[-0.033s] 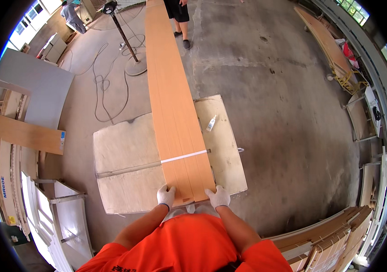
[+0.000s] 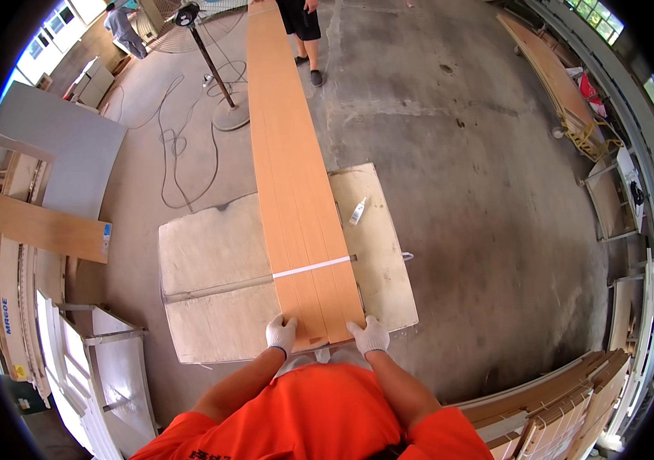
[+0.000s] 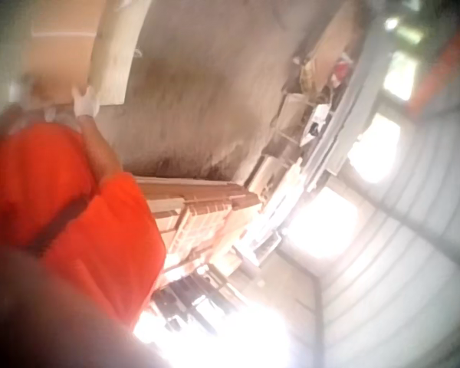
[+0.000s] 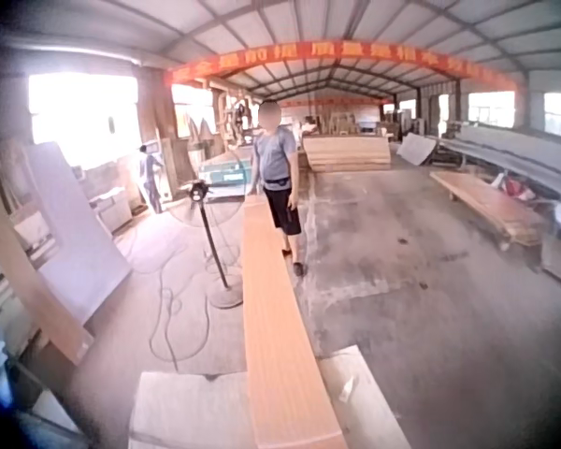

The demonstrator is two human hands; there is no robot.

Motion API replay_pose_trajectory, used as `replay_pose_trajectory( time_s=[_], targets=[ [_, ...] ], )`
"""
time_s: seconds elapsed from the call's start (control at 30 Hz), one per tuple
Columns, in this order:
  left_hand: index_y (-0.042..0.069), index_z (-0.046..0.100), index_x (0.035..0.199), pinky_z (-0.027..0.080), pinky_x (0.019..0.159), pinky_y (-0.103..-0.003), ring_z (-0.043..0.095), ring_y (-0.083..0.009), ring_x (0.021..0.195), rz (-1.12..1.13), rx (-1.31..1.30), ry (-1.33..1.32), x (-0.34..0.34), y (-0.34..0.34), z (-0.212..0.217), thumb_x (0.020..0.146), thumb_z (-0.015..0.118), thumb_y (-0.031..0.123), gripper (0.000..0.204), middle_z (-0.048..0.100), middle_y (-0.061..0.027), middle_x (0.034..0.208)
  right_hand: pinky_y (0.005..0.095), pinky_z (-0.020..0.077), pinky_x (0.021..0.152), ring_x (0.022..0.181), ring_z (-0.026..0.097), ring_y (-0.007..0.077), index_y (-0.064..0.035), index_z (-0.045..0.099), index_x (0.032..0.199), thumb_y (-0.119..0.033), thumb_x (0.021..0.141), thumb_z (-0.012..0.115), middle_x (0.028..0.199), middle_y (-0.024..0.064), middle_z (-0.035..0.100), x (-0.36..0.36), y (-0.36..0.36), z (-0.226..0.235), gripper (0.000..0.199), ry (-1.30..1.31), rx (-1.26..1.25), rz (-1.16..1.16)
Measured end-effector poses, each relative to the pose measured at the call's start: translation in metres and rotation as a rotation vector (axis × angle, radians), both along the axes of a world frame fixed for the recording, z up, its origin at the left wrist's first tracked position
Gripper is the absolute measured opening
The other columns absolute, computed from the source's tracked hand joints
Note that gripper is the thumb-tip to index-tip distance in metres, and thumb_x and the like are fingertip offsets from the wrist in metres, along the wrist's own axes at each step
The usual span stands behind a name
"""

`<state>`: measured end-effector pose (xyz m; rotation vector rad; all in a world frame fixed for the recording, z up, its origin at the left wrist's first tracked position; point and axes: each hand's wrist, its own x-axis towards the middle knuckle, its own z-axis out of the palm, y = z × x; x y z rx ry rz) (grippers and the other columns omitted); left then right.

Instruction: The person moves several long wooden boards and flat panels from a stacked pallet onto nearby work benches.

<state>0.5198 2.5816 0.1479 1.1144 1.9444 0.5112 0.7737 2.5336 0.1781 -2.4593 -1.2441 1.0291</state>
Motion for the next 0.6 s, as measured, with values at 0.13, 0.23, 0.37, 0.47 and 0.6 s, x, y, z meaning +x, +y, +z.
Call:
replay_pose_trajectory(
  time_s=[0.13, 0.23, 0.37, 0.47, 0.6],
  targets=[
    [-0.004, 0.073, 0.091, 0.053, 0.071, -0.043, 0.071, -0.0310, 0.074, 0.058, -0.067, -0.082, -0.008, -0.018, -0.017, 0.085, 0.074, 0.029, 0.033, 0.071, -0.0221, 0.079, 0.0524, 0.0538, 0.086, 0.099, 0.069, 0.0436, -0.0021, 0.069, 0.101, -0.054, 0.082, 0.074, 0.105, 0.0261, 0.072, 0.000, -0.005, -0.003, 0.056, -0.008, 0.009, -0.002],
    [-0.006, 0.074, 0.097, 0.055, 0.074, -0.042, 0.073, -0.0288, 0.080, 0.058, -0.197, -0.084, -0.010, -0.027, -0.005, 0.086, 0.074, 0.032, 0.040, 0.074, -0.0227, 0.085, 0.0523, 0.0539, 0.087, 0.100, 0.069, 0.0434, -0.0027, 0.069, 0.101, -0.054, 0.082, 0.074, 0.106, 0.0270, 0.071, 0.000, -0.011, -0.013, 0.055, 0.006, 0.019, -0.027],
    [-0.009, 0.074, 0.101, 0.056, 0.078, -0.040, 0.074, -0.0280, 0.087, 0.132, -0.187, -0.146, -0.014, -0.040, -0.017, 0.087, 0.074, 0.038, 0.049, 0.076, -0.0229, 0.091, 0.0521, 0.0538, 0.089, 0.103, 0.069, 0.0441, -0.0016, 0.070, 0.106, -0.053, 0.082, 0.073, 0.108, 0.0273, 0.072, -0.002, -0.011, -0.002, 0.057, 0.021, 0.019, -0.043],
    [-0.009, 0.075, 0.101, 0.056, 0.079, -0.040, 0.074, -0.0282, 0.087, 0.135, -0.225, -0.139, -0.014, -0.038, -0.016, 0.088, 0.073, 0.040, 0.051, 0.076, -0.0228, 0.091, 0.0511, 0.0533, 0.092, 0.106, 0.068, 0.0443, 0.0006, 0.071, 0.110, -0.053, 0.083, 0.071, 0.113, 0.0282, 0.071, -0.002, -0.009, 0.004, 0.060, 0.040, -0.006, -0.061],
    [-0.009, 0.075, 0.099, 0.056, 0.079, -0.040, 0.073, -0.0281, 0.085, 0.112, -0.238, -0.119, -0.014, -0.036, -0.013, 0.088, 0.072, 0.040, 0.050, 0.076, -0.0225, 0.088, 0.0504, 0.0525, 0.096, 0.111, 0.067, 0.0444, 0.0025, 0.071, 0.115, -0.054, 0.084, 0.069, 0.118, 0.0290, 0.070, -0.001, -0.009, -0.002, 0.064, 0.036, -0.019, -0.066]
  ],
)
